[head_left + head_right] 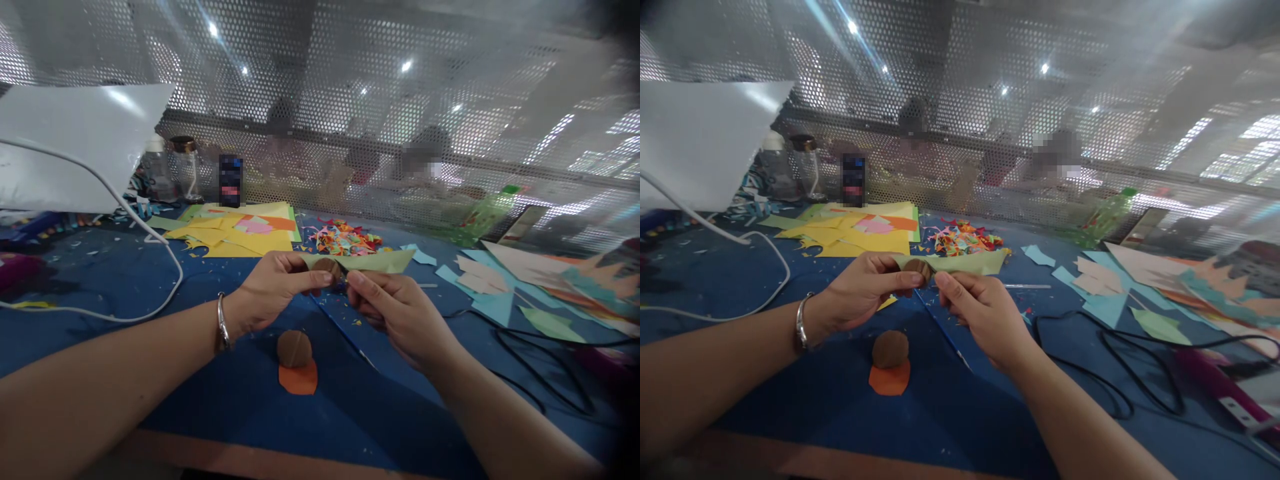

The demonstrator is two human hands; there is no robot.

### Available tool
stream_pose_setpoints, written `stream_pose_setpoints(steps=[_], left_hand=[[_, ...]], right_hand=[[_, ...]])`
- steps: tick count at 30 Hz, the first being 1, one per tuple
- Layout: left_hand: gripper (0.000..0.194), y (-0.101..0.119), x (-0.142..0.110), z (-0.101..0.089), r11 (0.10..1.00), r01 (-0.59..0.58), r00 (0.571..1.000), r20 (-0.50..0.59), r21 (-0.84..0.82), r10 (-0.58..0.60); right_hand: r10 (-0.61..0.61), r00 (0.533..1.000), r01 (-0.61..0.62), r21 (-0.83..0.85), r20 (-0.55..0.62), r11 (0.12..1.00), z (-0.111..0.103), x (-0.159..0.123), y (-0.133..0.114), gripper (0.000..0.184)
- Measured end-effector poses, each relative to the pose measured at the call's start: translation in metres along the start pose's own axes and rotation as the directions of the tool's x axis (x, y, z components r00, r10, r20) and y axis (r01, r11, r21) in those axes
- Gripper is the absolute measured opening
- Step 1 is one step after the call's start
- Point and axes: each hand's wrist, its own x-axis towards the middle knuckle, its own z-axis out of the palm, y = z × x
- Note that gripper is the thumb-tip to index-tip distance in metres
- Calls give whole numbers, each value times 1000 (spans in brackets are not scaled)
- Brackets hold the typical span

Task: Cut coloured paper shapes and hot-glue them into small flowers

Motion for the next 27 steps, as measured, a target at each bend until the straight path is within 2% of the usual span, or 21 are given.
stream_pose_setpoints(steps=[11, 18, 27], left_hand=[[25, -2, 1, -5, 997, -18, 1000, 9, 78, 17], [24, -1, 1, -4, 998, 7, 1000, 6, 63, -8], [20, 0, 2, -3, 1000, 30, 999, 39, 8, -30]], right_hand=[[-69, 998, 67, -108, -14, 992, -4, 0, 5, 52], [-103, 994, 97, -171, -23, 980, -5, 2, 6, 52], [-106, 994, 103, -146, -8, 984, -4, 1, 5, 51]])
